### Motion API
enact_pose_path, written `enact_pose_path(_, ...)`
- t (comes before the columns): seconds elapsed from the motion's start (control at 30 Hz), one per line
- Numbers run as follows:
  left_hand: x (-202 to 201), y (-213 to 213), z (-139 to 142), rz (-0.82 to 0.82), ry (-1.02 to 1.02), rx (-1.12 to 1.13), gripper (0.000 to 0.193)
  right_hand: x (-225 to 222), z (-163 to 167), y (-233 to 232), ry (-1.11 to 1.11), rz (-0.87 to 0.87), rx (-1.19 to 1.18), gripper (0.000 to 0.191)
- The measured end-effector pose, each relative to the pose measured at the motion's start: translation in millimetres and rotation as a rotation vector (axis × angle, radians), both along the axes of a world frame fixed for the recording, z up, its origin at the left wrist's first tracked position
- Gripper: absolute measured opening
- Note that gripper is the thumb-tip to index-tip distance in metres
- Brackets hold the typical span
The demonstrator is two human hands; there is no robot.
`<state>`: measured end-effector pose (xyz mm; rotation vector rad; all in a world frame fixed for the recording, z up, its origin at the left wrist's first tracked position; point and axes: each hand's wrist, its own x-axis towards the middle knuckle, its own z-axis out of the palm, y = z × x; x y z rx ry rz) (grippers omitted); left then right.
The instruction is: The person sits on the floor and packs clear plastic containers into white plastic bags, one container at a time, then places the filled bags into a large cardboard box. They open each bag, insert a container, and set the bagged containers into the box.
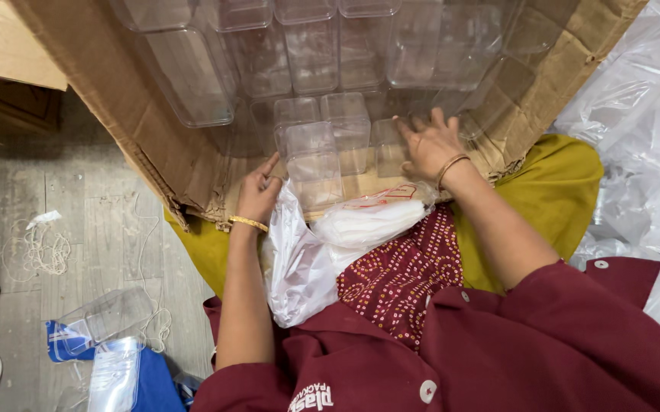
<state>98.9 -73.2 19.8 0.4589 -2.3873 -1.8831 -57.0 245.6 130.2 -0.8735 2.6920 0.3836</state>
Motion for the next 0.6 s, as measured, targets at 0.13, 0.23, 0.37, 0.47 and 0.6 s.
enact_pose_path(0.13, -0.2, 5.5, 4.4, 0.014, 0.005, -0.033, 0.058, -7.0, 8.6, 9.6, -0.125, -0.039, -0.148, 0.112)
enact_pose_path(0.23, -1.0, 6.8, 10.4, 0.018, -0.017, -0.066, 0.059, -12.6, 12.3, 24.7, -0.124, -0.019, -0.327, 0.104)
enact_pose_path(0.37, 0.4, 7.9, 16.6, 0.04, -0.091, -0.161, 0.058, -12.8, 1.4, 41.0, -0.147, -0.188, -0.771, 0.105)
enact_pose_path(0.47, -0.3, 8.5, 18.2, 0.029, -0.073, -0.147, 0.06, -6.8, -19.9, 38.6, -0.275, -0.401, -0.863, 0.09)
enact_pose_path(0.6, 0.1, 8.4, 17.9, 0.041, -0.03, -0.152, 0.059, 0.2, -43.7, 28.4, -0.294, -0.435, -0.95, 0.061)
